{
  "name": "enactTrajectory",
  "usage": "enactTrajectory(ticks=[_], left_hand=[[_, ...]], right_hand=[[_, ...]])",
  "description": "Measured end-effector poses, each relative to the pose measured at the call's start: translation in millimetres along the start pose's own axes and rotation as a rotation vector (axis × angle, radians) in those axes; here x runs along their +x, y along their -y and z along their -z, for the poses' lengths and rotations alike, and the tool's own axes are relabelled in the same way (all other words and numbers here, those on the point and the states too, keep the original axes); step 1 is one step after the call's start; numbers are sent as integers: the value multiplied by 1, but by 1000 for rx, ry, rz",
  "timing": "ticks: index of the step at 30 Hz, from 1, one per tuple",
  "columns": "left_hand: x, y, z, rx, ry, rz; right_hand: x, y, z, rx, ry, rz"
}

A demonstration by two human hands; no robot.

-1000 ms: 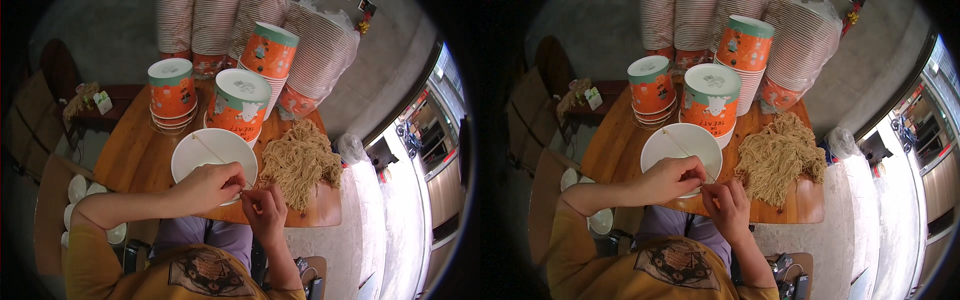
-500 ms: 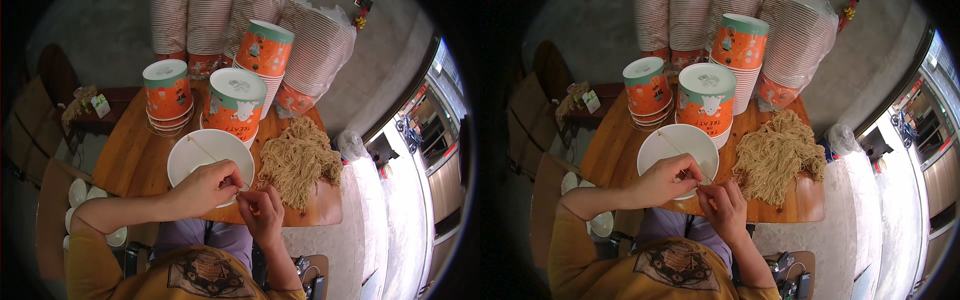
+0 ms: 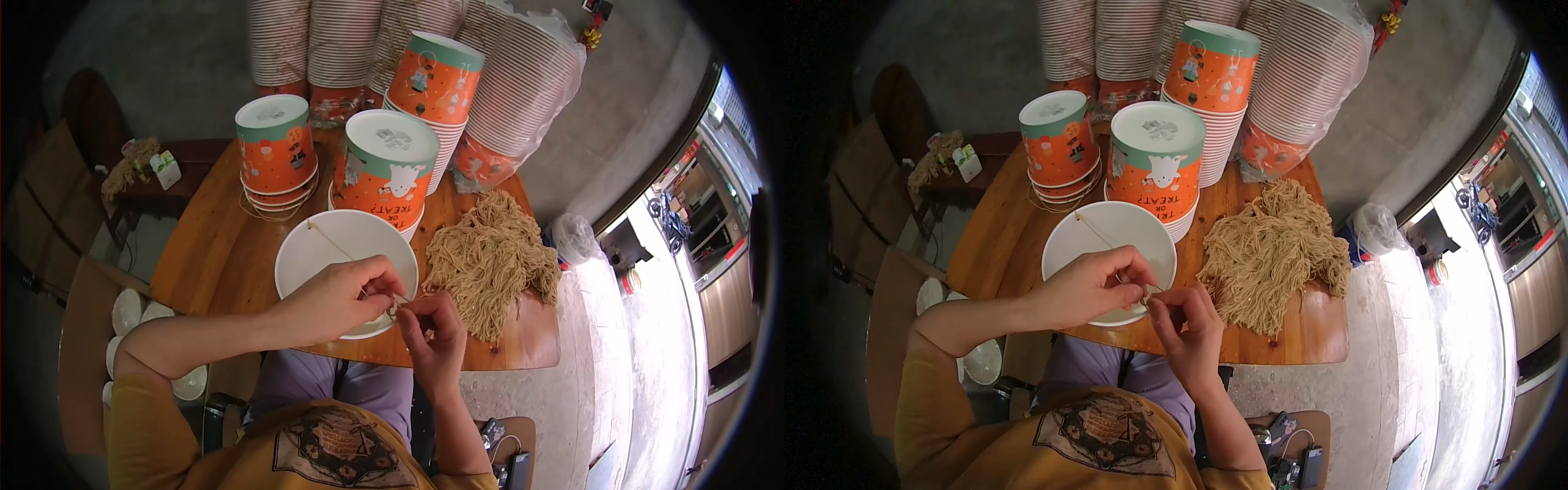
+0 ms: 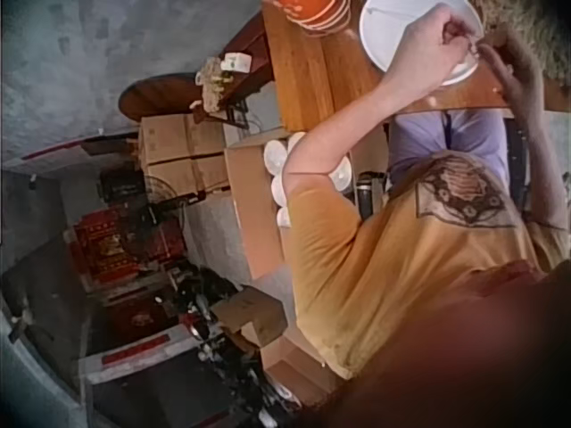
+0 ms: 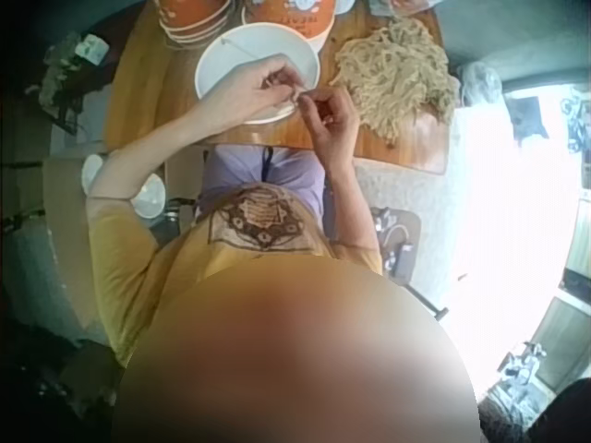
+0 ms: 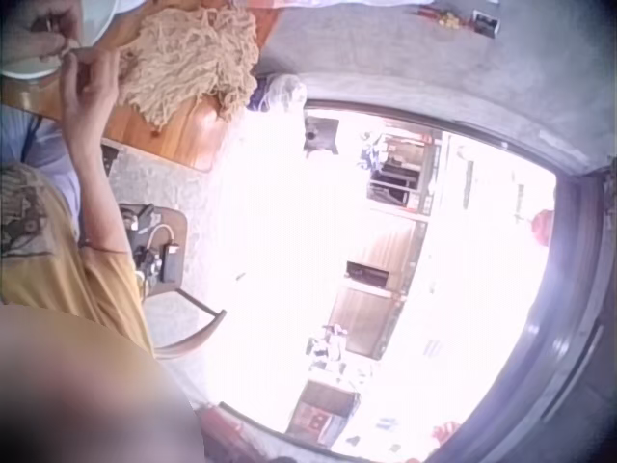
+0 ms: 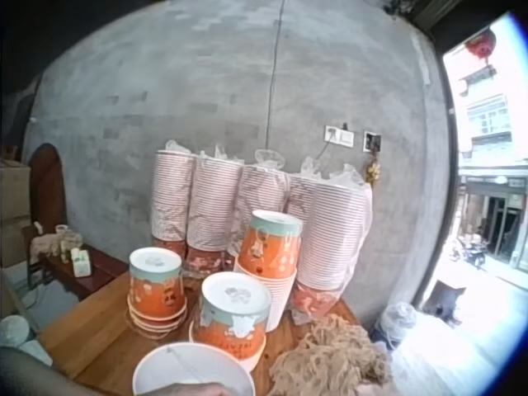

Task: Attaching strings to paper buckets to create handles for packaging.

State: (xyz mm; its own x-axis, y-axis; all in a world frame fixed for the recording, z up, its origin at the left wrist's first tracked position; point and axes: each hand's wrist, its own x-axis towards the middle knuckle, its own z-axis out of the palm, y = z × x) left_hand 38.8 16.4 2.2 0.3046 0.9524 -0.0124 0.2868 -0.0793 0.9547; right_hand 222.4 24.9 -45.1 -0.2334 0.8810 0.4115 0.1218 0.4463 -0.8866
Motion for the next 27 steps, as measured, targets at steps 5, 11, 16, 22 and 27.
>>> enactTrajectory(ticks=[5,11,16,22,27], left_hand=[[4,1,0,-222,14,20],[7,-1,0,-384,56,185],[9,0,0,-436,64,233],[10,-5,-1,-400,54,215],[10,-5,-2,-338,60,185]], right_hand=[[0,-5,-1,-74,-32,80],[-4,-6,0,-106,-70,77],[-4,-11,5,-193,-66,243],[0,-9,6,-385,-82,398],[0,-9,8,-369,-44,382]])
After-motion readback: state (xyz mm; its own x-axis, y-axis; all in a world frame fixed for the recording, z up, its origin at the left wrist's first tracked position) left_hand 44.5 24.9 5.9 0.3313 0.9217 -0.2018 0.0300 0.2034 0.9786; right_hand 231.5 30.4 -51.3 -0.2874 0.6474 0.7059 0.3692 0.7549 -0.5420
